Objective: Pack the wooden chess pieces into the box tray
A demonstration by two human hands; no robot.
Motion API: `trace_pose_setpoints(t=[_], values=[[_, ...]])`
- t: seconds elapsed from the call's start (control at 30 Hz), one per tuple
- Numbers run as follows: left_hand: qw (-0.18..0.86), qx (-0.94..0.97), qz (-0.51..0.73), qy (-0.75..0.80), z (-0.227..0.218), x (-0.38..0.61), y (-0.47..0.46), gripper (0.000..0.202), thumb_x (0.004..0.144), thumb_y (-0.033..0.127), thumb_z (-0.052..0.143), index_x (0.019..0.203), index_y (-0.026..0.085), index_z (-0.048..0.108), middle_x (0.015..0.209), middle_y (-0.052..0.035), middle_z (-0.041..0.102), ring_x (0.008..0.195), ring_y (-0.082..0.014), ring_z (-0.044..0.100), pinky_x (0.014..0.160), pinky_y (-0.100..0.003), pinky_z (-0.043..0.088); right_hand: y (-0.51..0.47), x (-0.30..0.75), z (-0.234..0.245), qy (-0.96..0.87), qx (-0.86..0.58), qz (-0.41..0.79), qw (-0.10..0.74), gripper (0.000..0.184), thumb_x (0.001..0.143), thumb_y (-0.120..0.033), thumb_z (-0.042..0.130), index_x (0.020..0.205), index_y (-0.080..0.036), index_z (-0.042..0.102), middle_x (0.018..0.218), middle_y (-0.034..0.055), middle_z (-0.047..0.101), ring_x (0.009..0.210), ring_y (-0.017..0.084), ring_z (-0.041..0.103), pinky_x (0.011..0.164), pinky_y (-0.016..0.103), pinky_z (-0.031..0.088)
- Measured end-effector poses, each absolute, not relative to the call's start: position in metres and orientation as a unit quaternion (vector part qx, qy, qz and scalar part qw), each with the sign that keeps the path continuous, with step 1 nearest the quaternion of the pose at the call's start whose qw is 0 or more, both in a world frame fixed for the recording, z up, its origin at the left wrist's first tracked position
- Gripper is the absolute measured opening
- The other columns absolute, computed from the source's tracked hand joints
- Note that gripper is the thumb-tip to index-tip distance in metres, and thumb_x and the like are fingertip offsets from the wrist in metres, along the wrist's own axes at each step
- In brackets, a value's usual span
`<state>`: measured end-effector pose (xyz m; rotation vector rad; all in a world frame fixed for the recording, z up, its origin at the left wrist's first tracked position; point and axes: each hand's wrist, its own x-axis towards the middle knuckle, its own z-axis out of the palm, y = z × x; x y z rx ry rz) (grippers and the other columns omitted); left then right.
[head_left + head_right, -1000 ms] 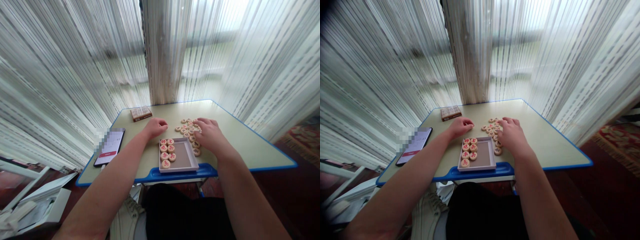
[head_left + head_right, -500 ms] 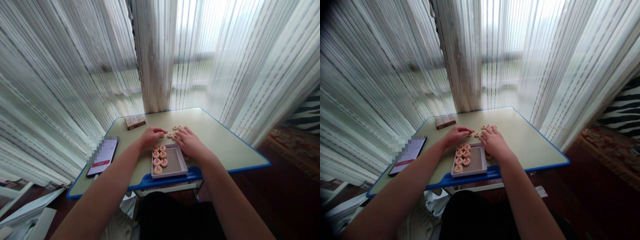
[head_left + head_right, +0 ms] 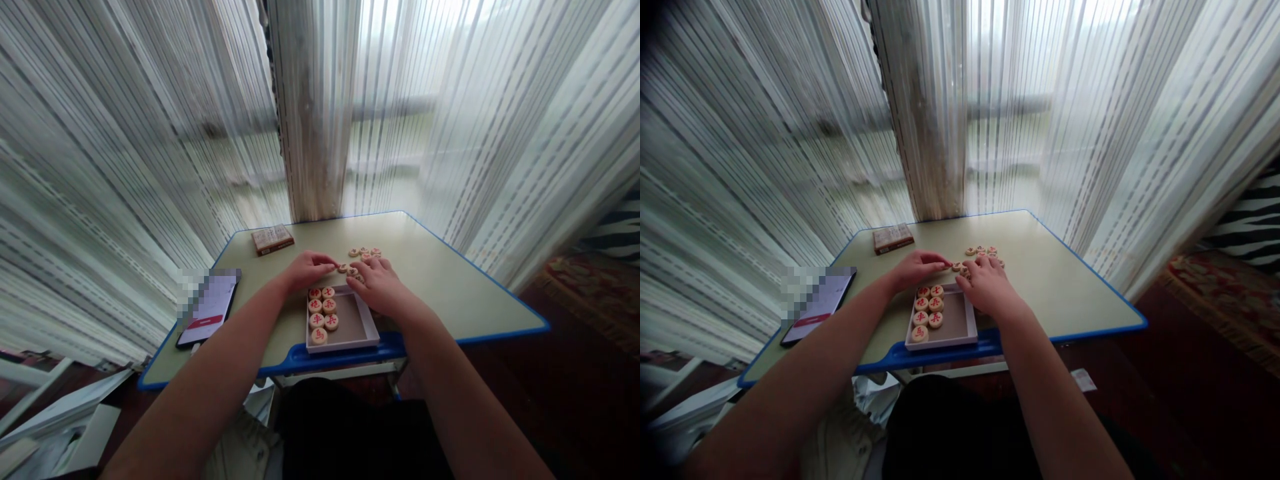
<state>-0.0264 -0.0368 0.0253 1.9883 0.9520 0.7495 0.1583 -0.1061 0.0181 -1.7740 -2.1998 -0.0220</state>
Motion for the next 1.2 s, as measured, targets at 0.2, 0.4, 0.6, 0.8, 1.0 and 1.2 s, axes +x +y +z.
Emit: trace_pose_setpoints(t=[0.2,0.4,0.6,0.8,1.0,1.2], values=[[0.392,0.79,0.288,0.373,0.027,-0.027,-0.037,0.031,0.072,0.033,0.059,0.089,0.011,0.071,0.087,-0.0086,0.071,0.082,-0.0178,0.062,0.08,-0.03,0.045,-0.106,0.157,0.018,-0.775,-0.615,-0.031,0.145,0.046,0.089,-0.045,0.038,0.12,-0.017,0.056,0.129,0.0143,0.049,0.121,0.028,0.038,0.101,0.041,0.025],[0.396,0.793,0.287,0.364,0.03,-0.027,-0.039,0.03,0.073,0.034,0.06,0.088,0.01,0.071,0.088,-0.0101,0.071,0.083,-0.0186,0.062,0.08,-0.03,0.045,-0.107,0.157,0.021,-0.794,-0.596,-0.018,0.119,0.047,0.092,-0.044,0.031,0.114,-0.015,0.059,0.123,0.0144,0.055,0.117,0.025,0.043,0.102,0.04,0.024],[0.402,0.793,0.278,0.364,0.032,-0.027,-0.042,0.031,0.072,0.035,0.061,0.089,0.011,0.072,0.089,-0.0096,0.071,0.084,-0.0188,0.062,0.079,-0.03,0.046,-0.106,0.159,0.017,-0.785,-0.603,-0.019,0.142,0.05,0.09,-0.049,0.032,0.118,-0.017,0.059,0.122,0.0163,0.054,0.118,0.029,0.041,0.098,0.043,0.028],[0.411,0.785,0.284,0.366,0.033,-0.027,-0.042,0.031,0.07,0.035,0.063,0.086,0.011,0.072,0.088,-0.0099,0.071,0.083,-0.0188,0.063,0.079,-0.029,0.046,-0.105,0.162,0.02,-0.812,-0.569,-0.028,0.128,0.042,0.091,-0.042,0.034,0.116,-0.022,0.061,0.107,0.0103,0.063,0.105,0.024,0.05,0.096,0.04,0.029],[0.421,0.781,0.279,0.366,0.033,-0.027,-0.043,0.032,0.07,0.035,0.063,0.088,0.01,0.071,0.09,-0.0108,0.071,0.084,-0.019,0.063,0.078,-0.029,0.047,-0.107,0.162,0.022,-0.8,-0.58,-0.009,0.155,0.042,0.089,-0.045,0.039,0.111,-0.023,0.066,0.105,0.0122,0.062,0.103,0.026,0.048,0.092,0.042,0.032],[0.417,0.786,0.276,0.365,0.032,-0.027,-0.043,0.034,0.07,0.036,0.063,0.088,0.009,0.071,0.089,-0.0101,0.071,0.08,-0.0177,0.063,0.074,-0.027,0.046,-0.109,0.158,0.029,-0.807,-0.551,0.015,0.211,0.033,0.089,-0.034,0.043,0.096,-0.02,0.072,0.102,0.0096,0.063,0.098,0.023,0.051,0.093,0.039,0.033]])
